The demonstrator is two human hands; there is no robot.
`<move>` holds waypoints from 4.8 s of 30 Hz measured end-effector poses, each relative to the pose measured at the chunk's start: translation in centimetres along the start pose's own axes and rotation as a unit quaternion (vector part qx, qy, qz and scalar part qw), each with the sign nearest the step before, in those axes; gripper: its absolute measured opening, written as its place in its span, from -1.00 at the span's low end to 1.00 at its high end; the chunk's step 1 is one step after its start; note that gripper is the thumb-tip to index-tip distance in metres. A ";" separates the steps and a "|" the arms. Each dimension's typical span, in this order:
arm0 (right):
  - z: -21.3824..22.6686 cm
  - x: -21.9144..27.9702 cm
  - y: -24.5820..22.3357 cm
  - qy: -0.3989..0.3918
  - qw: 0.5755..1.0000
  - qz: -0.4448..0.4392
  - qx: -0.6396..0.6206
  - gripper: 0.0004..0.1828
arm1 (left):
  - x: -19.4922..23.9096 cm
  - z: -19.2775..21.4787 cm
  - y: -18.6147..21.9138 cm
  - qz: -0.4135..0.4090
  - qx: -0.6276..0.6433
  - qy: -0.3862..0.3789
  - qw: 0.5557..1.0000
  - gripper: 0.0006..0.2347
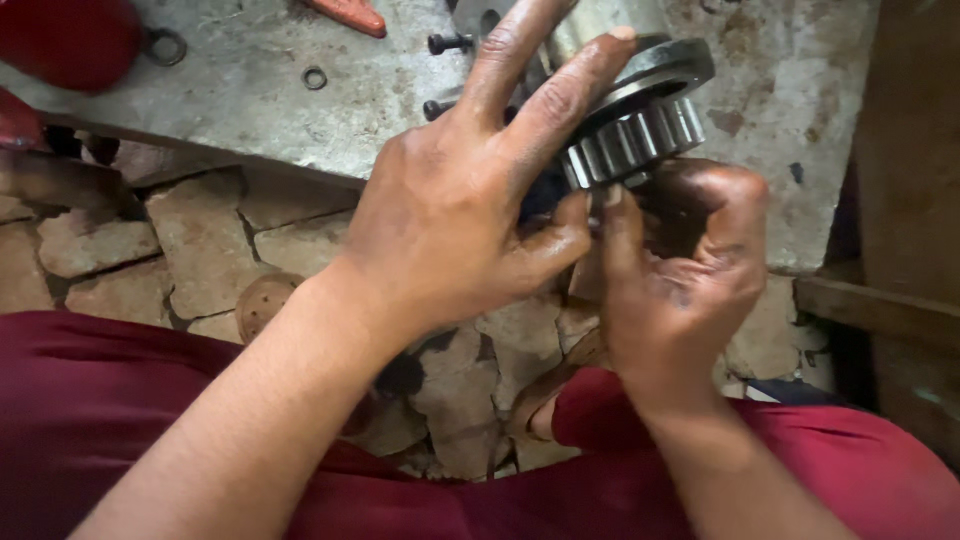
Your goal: The person assembles a metal machinery housing, installing gears and small components before securing the assembly with bolts and tightening them with a wrench.
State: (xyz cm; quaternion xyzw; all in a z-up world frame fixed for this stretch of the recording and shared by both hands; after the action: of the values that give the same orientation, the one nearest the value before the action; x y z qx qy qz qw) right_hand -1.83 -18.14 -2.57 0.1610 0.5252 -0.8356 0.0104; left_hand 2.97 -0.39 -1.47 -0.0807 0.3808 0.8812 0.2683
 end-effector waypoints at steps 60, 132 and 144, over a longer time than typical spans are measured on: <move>0.8 -1.5 0.0 -0.045 0.987 -0.103 -0.113 -0.78 | -0.8 -1.2 1.7 -0.004 -0.071 0.091 0.993 -0.47; 2.0 -2.5 -0.8 -0.076 0.987 -0.140 -0.034 -0.87 | 1.2 -2.9 0.2 0.026 -0.011 0.100 0.995 -0.30; 2.0 -2.5 -3.2 -0.095 0.975 0.102 0.173 -0.88 | 1.7 -4.1 -1.0 0.000 -0.066 0.078 0.995 -0.28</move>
State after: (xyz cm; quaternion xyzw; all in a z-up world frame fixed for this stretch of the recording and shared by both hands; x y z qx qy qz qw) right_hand -0.56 -18.82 1.66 0.1331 0.3500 -0.9198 0.1176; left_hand 1.80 -2.04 -5.49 -0.1666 0.3415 0.8955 0.2317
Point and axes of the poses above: each hand's wrist, its own x-axis away from the middle knuckle, its own z-axis out of the back of the hand, y = z × x, the point moved 4 cm from there along -x, towards the middle knuckle, and after that the axes turned 2 degrees about -y, right-handed, at the moved point
